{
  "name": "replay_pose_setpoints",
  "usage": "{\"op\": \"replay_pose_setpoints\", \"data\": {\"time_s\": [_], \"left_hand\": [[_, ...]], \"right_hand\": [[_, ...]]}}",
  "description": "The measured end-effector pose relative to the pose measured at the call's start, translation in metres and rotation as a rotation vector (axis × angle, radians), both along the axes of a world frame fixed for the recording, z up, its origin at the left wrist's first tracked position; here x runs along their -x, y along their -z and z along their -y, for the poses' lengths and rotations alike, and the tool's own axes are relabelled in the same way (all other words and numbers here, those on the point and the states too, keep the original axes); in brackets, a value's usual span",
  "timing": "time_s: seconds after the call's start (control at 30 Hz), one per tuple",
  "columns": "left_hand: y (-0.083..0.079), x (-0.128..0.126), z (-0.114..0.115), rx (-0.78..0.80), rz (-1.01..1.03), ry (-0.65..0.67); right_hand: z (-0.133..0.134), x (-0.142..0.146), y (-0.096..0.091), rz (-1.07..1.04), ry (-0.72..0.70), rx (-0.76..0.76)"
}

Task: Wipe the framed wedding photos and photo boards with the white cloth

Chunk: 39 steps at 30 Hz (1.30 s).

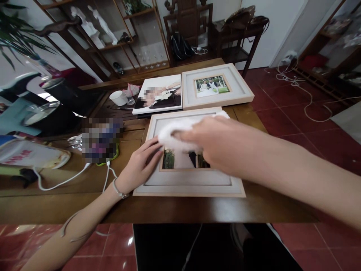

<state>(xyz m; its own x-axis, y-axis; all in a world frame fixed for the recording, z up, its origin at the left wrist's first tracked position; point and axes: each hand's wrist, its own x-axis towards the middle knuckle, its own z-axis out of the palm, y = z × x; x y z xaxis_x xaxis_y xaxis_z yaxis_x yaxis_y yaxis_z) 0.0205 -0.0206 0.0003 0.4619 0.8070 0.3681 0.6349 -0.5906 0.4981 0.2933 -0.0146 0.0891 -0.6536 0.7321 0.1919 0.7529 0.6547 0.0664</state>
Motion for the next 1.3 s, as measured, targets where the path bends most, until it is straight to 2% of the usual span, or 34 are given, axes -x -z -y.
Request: {"op": "replay_pose_setpoints", "data": {"time_s": [0.1, 0.17, 0.27, 0.4, 0.5, 0.77, 0.9, 0.97, 1.1, 1.17, 1.23, 1.3], "left_hand": [[0.000, 0.000, 0.000, 0.009, 0.000, -0.007], [0.000, 0.000, -0.001, 0.007, 0.002, -0.010], [-0.001, 0.000, -0.002, -0.007, 0.013, -0.017], [-0.005, -0.002, -0.003, 0.019, 0.016, -0.048], [-0.007, -0.002, -0.003, 0.044, 0.024, -0.027], [0.001, 0.003, -0.004, 0.000, 0.028, -0.024], [0.000, 0.002, -0.004, 0.003, 0.015, -0.024], [0.000, 0.002, -0.004, 0.001, 0.015, -0.024], [0.002, 0.002, -0.003, -0.002, 0.022, -0.026], [0.003, 0.002, -0.003, -0.001, 0.023, -0.027], [0.003, 0.002, -0.004, -0.004, 0.022, -0.028], [0.004, 0.003, -0.004, -0.010, 0.022, -0.026]], "right_hand": [[-0.023, 0.019, -0.015, -0.030, -0.053, -0.138], [-0.037, 0.036, -0.013, -0.005, -0.103, -0.219], [-0.054, 0.056, 0.007, 0.112, -0.217, -0.205], [-0.070, 0.066, 0.041, 0.251, -0.367, -0.085], [-0.072, 0.059, 0.052, 0.248, -0.394, -0.055], [-0.057, 0.002, 0.055, 0.225, -0.407, -0.120], [-0.051, -0.022, 0.047, 0.229, -0.373, -0.111], [-0.049, -0.033, 0.035, 0.234, -0.264, -0.112], [-0.044, -0.051, 0.002, 0.180, 0.062, -0.208], [-0.040, -0.055, -0.012, 0.131, 0.151, -0.255], [-0.037, -0.055, -0.018, 0.079, 0.136, -0.280], [-0.037, -0.050, -0.012, 0.064, 0.052, -0.273]]}}
